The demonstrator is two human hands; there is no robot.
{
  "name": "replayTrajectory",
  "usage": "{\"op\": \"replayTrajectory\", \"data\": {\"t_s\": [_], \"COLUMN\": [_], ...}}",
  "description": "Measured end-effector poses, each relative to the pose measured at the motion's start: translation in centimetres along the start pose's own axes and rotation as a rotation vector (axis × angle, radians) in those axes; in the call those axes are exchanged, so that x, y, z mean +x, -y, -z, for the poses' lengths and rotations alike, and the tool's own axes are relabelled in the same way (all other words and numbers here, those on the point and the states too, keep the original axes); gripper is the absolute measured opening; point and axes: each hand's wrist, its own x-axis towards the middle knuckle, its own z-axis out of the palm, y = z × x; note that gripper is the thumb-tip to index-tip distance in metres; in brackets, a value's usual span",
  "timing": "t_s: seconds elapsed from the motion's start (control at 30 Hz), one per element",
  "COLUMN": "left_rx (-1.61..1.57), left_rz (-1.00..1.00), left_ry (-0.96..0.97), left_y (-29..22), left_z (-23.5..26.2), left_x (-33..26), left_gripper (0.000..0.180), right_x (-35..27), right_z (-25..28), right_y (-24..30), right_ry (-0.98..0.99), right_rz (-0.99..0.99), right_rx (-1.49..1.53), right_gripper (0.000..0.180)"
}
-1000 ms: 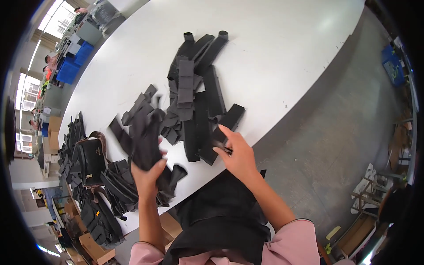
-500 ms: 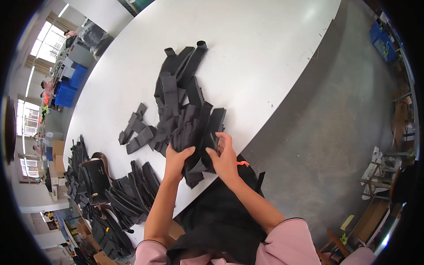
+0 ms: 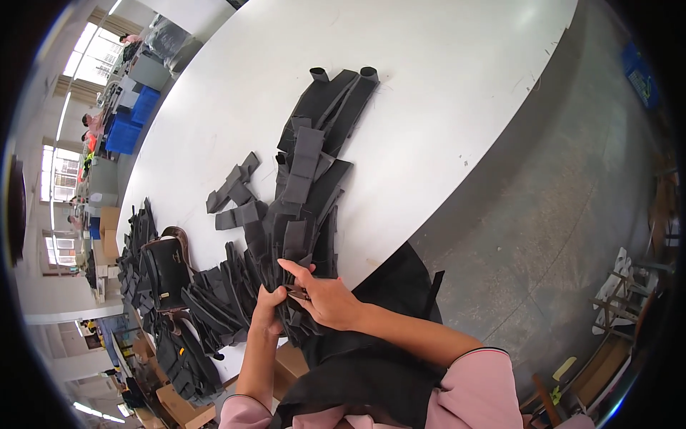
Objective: Sorting and stacking black nylon strap components on a workbench in a factory setting.
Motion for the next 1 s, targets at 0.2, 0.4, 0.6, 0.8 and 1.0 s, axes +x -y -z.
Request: {"op": "replayTrajectory", "data": {"t_s": [0.2, 0.4, 0.6, 0.8, 1.0], "left_rx": [0.212, 0.262, 0.316, 0.345, 0.385], "left_rz": [-0.209, -0.520, -0.582, -0.572, -0.680], "left_ry": [-0.387, -0.492, -0.467, -0.429, -0.414], "left_y": [-0.9, -3.7, -4.3, -4.4, -3.7], "left_z": [-1.4, -1.8, -2.3, -2.7, -2.2], "left_x": [-1.0, 0.0, -0.1, -0.3, -0.3], "left_gripper": [0.061, 0.045, 0.048, 0.053, 0.060], "right_x": [0.1, 4.7, 7.4, 8.9, 9.4], "right_z": [1.2, 5.9, 6.3, 5.1, 4.2], "right_y": [1.1, -0.3, 2.0, 2.0, 1.7], "right_ry": [-0.088, -0.486, -0.276, -0.214, -0.246], "right_rz": [0.037, 0.079, 0.211, 0.295, 0.311], "right_rx": [0.123, -0.407, -0.729, -0.933, -0.889], "right_gripper": [0.042, 0.027, 0.029, 0.023, 0.019]}}
